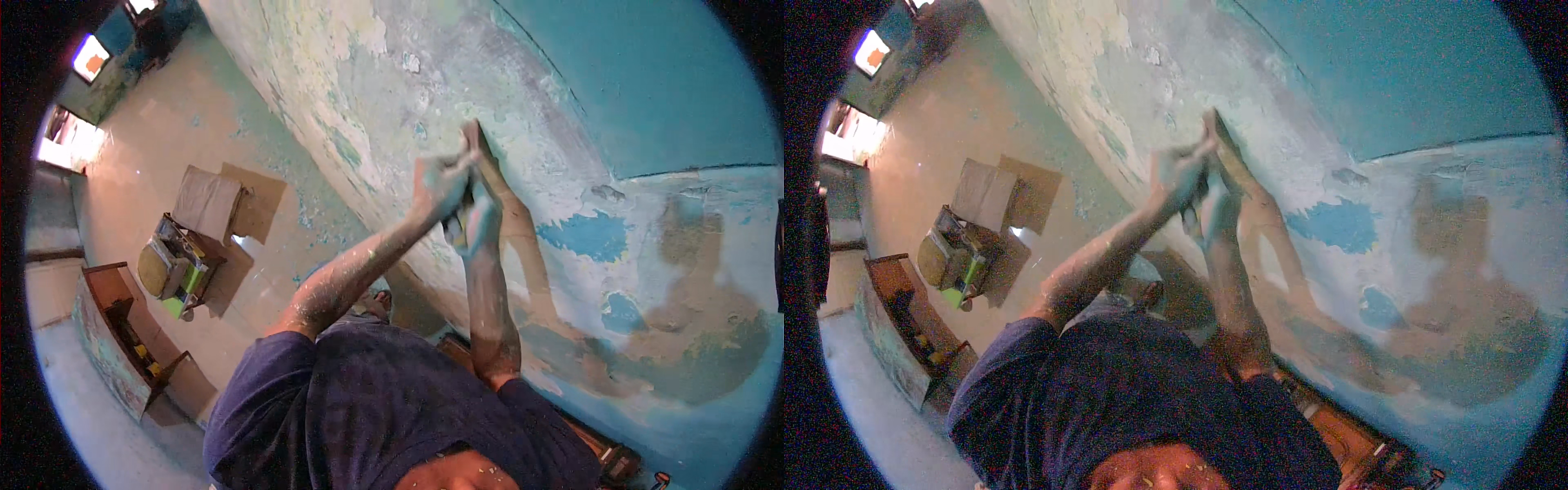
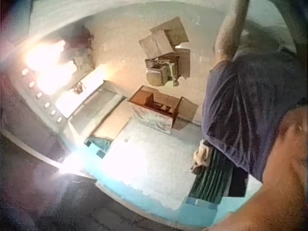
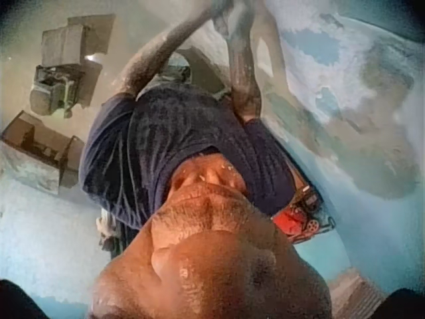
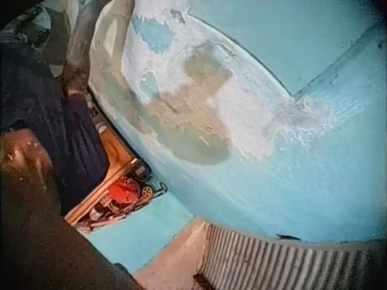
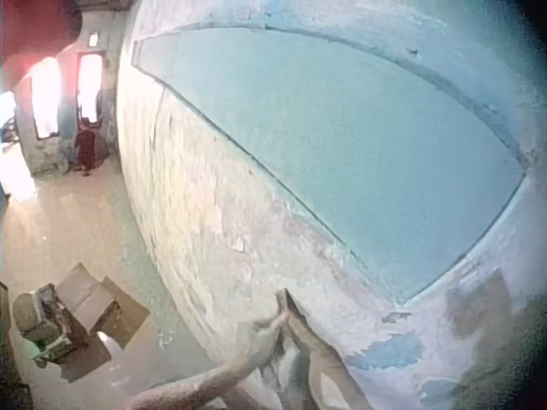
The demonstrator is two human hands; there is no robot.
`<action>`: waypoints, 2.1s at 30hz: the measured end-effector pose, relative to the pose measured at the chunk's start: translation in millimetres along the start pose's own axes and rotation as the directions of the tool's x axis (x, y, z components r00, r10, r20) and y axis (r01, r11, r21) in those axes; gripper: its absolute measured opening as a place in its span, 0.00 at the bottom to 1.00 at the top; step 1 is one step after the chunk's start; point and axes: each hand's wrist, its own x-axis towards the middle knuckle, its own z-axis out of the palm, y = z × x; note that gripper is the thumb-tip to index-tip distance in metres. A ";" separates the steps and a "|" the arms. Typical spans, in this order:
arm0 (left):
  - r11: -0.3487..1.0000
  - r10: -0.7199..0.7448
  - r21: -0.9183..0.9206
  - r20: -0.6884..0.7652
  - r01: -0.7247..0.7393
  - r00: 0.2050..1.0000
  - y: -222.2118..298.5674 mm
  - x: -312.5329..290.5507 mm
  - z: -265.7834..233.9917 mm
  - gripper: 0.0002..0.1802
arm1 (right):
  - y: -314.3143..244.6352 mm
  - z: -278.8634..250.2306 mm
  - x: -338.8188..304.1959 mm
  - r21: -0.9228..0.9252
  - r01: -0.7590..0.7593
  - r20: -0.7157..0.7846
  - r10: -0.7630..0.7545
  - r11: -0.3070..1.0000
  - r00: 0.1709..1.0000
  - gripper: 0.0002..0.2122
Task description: The person scrapes a ceiling with a metal scraper to remove old paint or plaster.
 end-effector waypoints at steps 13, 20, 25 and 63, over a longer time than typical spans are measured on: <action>0.999 -0.041 -0.017 0.105 0.043 0.994 -8.1 -9.1 -4.6 0.19 | 8.5 -1.3 -11.7 -0.063 0.089 -0.001 -0.089 0.994 0.996 0.15; 0.969 0.015 -0.248 -0.015 -0.018 1.000 -1.4 24.8 -11.6 0.21 | -15.4 20.1 10.2 -0.250 0.042 0.081 -0.022 0.967 0.996 0.16; 0.991 -0.083 0.124 0.232 0.055 0.969 -69.8 -25.6 21.2 0.21 | 29.6 -43.4 -34.7 -0.142 -0.034 -0.208 0.004 0.989 0.978 0.17; 0.946 0.144 -0.321 0.535 0.043 0.833 -79.5 -85.9 13.2 0.27 | 33.8 -88.8 -124.1 -0.423 0.220 0.025 -0.231 0.879 0.973 0.18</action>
